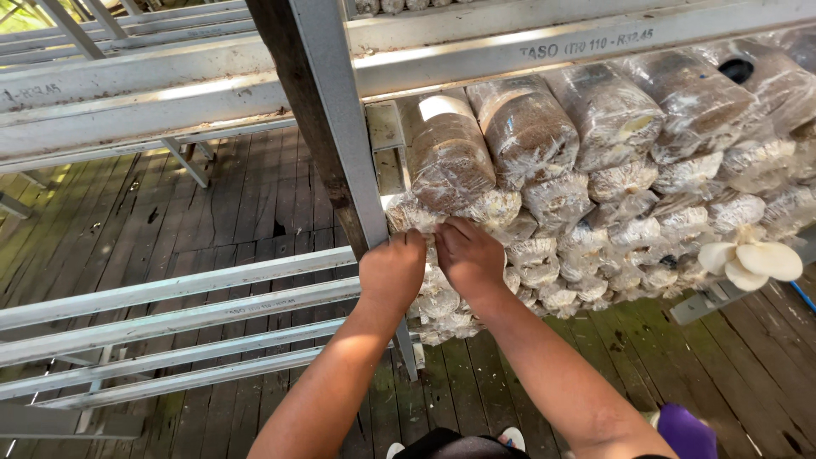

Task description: The person manipulates plastic bags filled with substrate on a wooden rack, picking mushrooms from the openings of the bags by hand.

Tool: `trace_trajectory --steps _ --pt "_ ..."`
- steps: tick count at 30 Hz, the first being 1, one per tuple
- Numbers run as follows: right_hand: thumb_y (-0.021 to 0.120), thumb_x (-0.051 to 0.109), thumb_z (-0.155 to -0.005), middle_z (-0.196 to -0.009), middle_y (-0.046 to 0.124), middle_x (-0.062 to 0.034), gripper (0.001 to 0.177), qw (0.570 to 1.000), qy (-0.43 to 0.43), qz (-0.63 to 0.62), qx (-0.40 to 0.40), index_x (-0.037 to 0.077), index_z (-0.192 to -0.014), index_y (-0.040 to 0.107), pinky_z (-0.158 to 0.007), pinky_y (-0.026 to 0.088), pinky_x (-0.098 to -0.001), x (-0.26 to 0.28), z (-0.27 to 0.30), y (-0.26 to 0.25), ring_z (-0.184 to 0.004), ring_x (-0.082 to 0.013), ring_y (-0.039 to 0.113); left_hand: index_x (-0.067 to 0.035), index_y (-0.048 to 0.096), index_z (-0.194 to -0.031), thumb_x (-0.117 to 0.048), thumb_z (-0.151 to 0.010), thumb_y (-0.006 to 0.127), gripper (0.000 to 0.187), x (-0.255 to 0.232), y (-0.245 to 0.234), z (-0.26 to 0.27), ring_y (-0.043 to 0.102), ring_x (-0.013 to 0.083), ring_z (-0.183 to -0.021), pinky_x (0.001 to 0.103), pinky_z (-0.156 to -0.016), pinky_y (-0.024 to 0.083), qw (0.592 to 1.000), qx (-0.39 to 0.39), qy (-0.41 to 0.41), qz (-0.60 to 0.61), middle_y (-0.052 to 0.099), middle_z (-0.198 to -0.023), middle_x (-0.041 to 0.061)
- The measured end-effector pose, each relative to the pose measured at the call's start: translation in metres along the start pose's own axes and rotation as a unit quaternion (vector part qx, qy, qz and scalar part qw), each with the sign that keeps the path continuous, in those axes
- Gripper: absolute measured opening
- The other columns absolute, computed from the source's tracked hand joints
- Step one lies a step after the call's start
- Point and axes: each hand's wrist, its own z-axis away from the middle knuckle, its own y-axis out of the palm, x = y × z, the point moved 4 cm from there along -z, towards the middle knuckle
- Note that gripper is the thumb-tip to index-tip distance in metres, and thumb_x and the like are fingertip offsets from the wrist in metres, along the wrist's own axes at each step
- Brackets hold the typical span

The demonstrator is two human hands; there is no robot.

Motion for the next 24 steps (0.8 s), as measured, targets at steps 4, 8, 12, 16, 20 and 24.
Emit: trace_trajectory --steps 4,8,12,16,20,24 --pt "0.072 0.027 -0.092 -0.09 0.071 0.0079 0.006 0.998 0.045 -0.034 -0.005 0.022 -0.092 0.075 -0.063 0.057 -0.0289 0.009 -0.001 -0.016 -0.077 -0.0165 0.072 -0.015 0.069 -0.09 -0.026 -0.089 0.069 0.011 0.002 -0.008 0.009 0.067 0.0178 -0.048 0.029 -0.043 0.053 0.998 0.009 -0.058 0.016 0.061 -0.064 -0.003" --pt "0.076 0.016 -0.092 -0.069 0.068 -0.0061 0.011 0.846 0.437 -0.297 0.079 0.008 -0.085 0.074 -0.045 0.044 -0.0292 0.022 0.033 -0.029 -0.057 -0.0196 0.059 -0.01 0.073 -0.097 -0.031 -0.095 0.068 0.021 0.006 -0.035 0.015 0.068 0.0223 -0.047 0.033 -0.042 0.053 0.987 0.049 -0.141 0.057 0.065 -0.061 0.004" --pt "0.058 0.039 -0.103 -0.063 0.046 0.0 0.035 0.386 0.719 -0.52 0.252 0.012 -0.081 0.056 -0.039 0.021 -0.0259 0.042 0.079 0.029 -0.051 -0.0148 0.046 -0.014 0.073 -0.093 -0.041 -0.098 0.066 0.029 0.001 -0.018 0.016 0.068 0.0203 -0.047 0.031 -0.042 0.053 0.984 0.078 -0.162 0.015 0.065 -0.059 0.002" --pt "0.07 0.059 -0.094 -0.053 0.055 0.0075 0.043 0.278 0.733 -0.569 0.248 0.026 -0.069 0.059 -0.041 0.012 -0.0193 0.055 0.066 0.053 -0.039 -0.0093 0.053 -0.015 0.074 -0.092 -0.038 -0.093 0.071 0.023 0.0 -0.006 0.015 0.065 0.0173 -0.044 0.029 -0.039 0.051 0.987 0.049 -0.151 -0.006 0.063 -0.058 -0.001" --pt "0.071 0.05 -0.094 -0.054 0.054 0.0033 0.039 0.298 0.741 -0.558 0.226 0.021 -0.07 0.06 -0.04 0.016 -0.0204 0.061 0.072 0.055 -0.039 -0.0116 0.05 -0.015 0.071 -0.086 -0.026 -0.087 0.073 0.011 0.002 -0.002 0.019 0.062 0.016 -0.043 0.026 -0.041 0.05 0.992 -0.008 -0.128 -0.017 0.058 -0.056 -0.003" --pt "0.072 0.038 -0.094 -0.054 0.053 -0.002 0.035 0.334 0.748 -0.541 0.191 0.014 -0.071 0.061 -0.039 0.02 -0.0217 0.061 0.074 0.054 -0.038 -0.0146 0.047 -0.018 0.066 -0.079 -0.027 -0.089 0.07 0.014 0.003 -0.001 0.02 0.059 0.0146 -0.043 0.026 -0.042 0.048 0.992 -0.034 -0.12 -0.021 0.05 -0.055 -0.006"
